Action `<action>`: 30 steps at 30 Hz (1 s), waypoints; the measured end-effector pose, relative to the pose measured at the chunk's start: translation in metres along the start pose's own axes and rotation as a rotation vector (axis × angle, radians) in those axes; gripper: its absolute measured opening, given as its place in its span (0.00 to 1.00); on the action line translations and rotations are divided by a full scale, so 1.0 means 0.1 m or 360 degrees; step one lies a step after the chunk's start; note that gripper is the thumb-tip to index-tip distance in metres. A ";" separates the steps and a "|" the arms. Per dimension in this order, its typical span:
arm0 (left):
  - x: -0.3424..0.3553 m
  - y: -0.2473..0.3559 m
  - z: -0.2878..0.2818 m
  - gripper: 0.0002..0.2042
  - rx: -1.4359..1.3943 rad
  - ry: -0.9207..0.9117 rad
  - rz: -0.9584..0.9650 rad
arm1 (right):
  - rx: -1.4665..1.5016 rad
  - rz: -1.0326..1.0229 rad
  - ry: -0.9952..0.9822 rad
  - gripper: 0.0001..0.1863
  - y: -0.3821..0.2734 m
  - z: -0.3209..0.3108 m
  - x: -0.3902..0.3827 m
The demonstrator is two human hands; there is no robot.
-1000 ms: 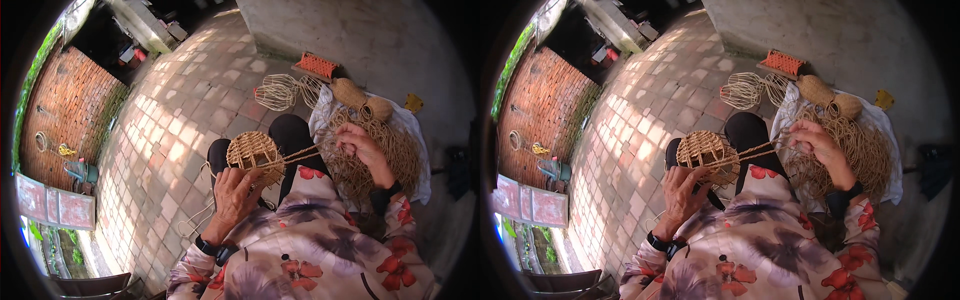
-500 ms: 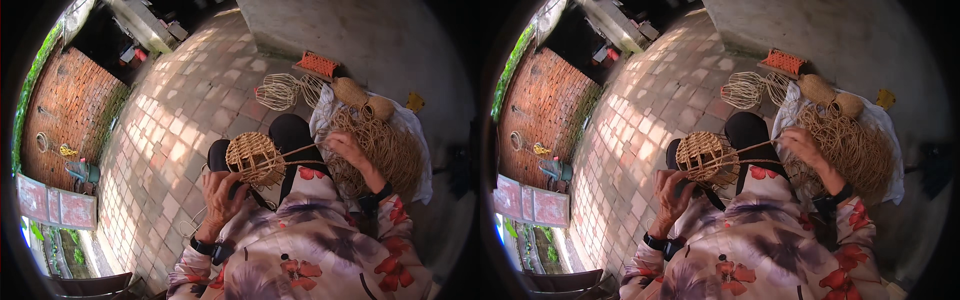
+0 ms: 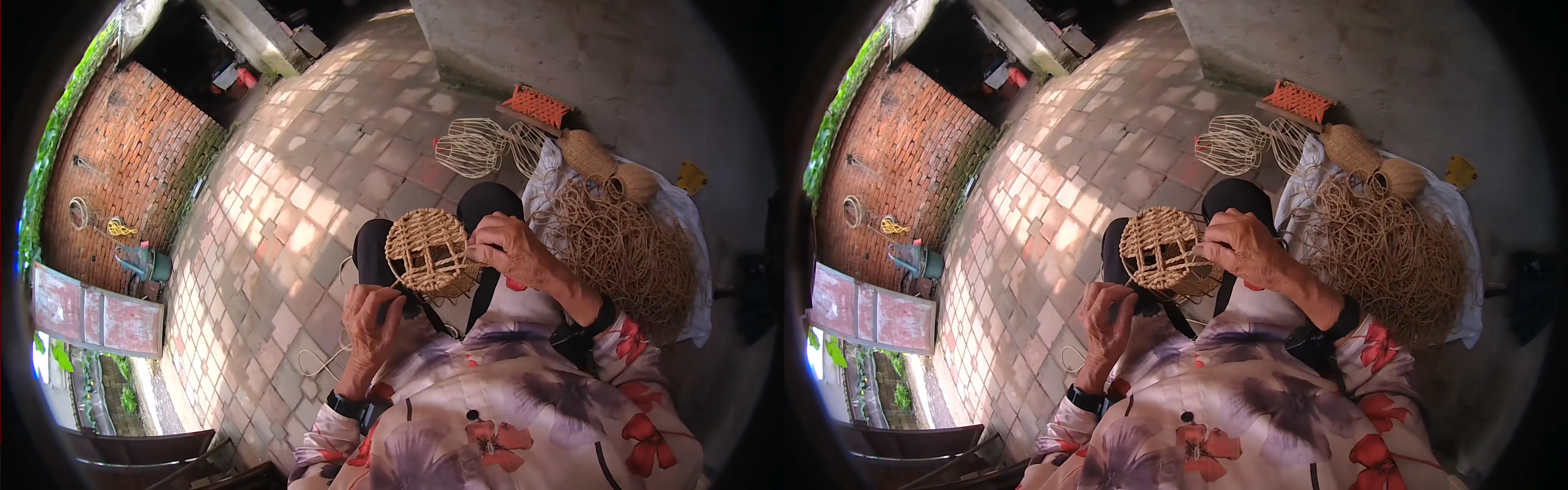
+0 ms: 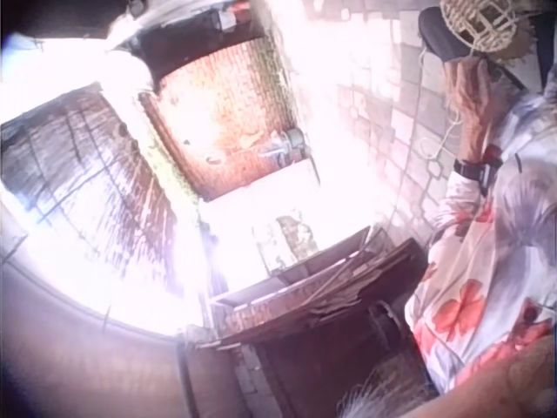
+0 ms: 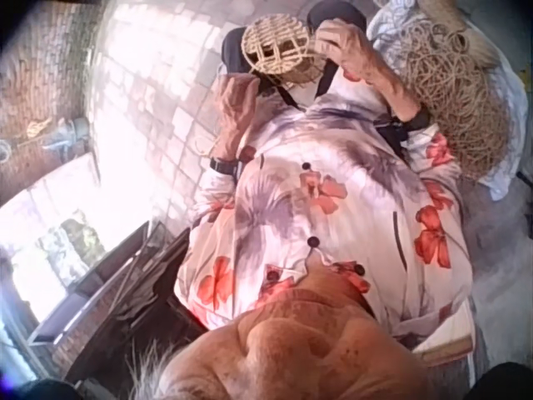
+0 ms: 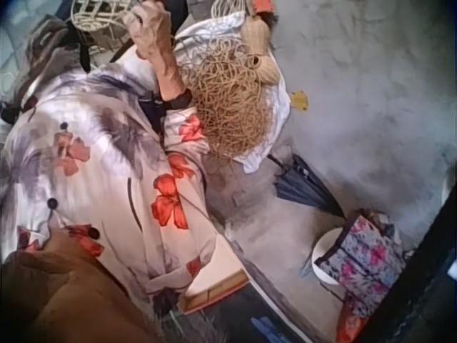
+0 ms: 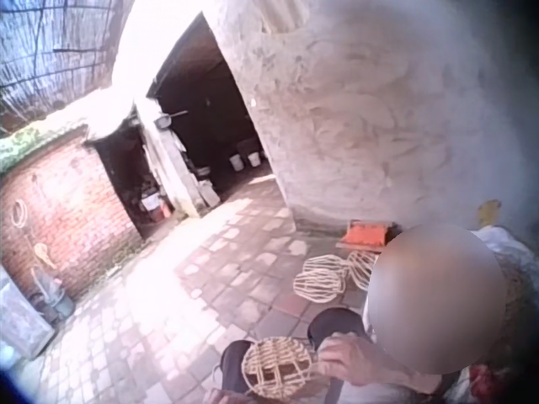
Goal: Weaving a circular base of a basket using straw rope material.
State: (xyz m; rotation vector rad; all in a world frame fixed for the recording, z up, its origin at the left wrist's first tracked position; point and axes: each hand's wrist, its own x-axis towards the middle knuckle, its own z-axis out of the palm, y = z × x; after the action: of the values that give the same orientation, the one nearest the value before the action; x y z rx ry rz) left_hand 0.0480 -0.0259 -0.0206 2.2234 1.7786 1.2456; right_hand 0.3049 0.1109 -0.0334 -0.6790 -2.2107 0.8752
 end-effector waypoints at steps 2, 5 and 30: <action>-0.06 -0.02 -0.01 0.06 -0.0022 0.0018 -0.0056 | 0.0066 -0.0029 0.0038 0.12 0.10 -0.14 -0.13; -0.07 -0.06 -0.05 0.06 -0.0016 0.0003 -0.0049 | -0.0532 0.0138 0.0161 0.10 0.76 -0.71 -0.82; 0.41 0.32 0.15 0.11 0.0116 -0.0121 0.0396 | -0.0822 0.0761 0.0539 0.20 1.44 -1.17 -1.66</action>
State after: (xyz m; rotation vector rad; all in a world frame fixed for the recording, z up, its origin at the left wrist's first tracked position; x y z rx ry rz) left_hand 0.0832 0.0037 0.0075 2.5607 1.5836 1.1303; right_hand 0.5292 0.1403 -0.1374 -1.5253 -1.9921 0.3462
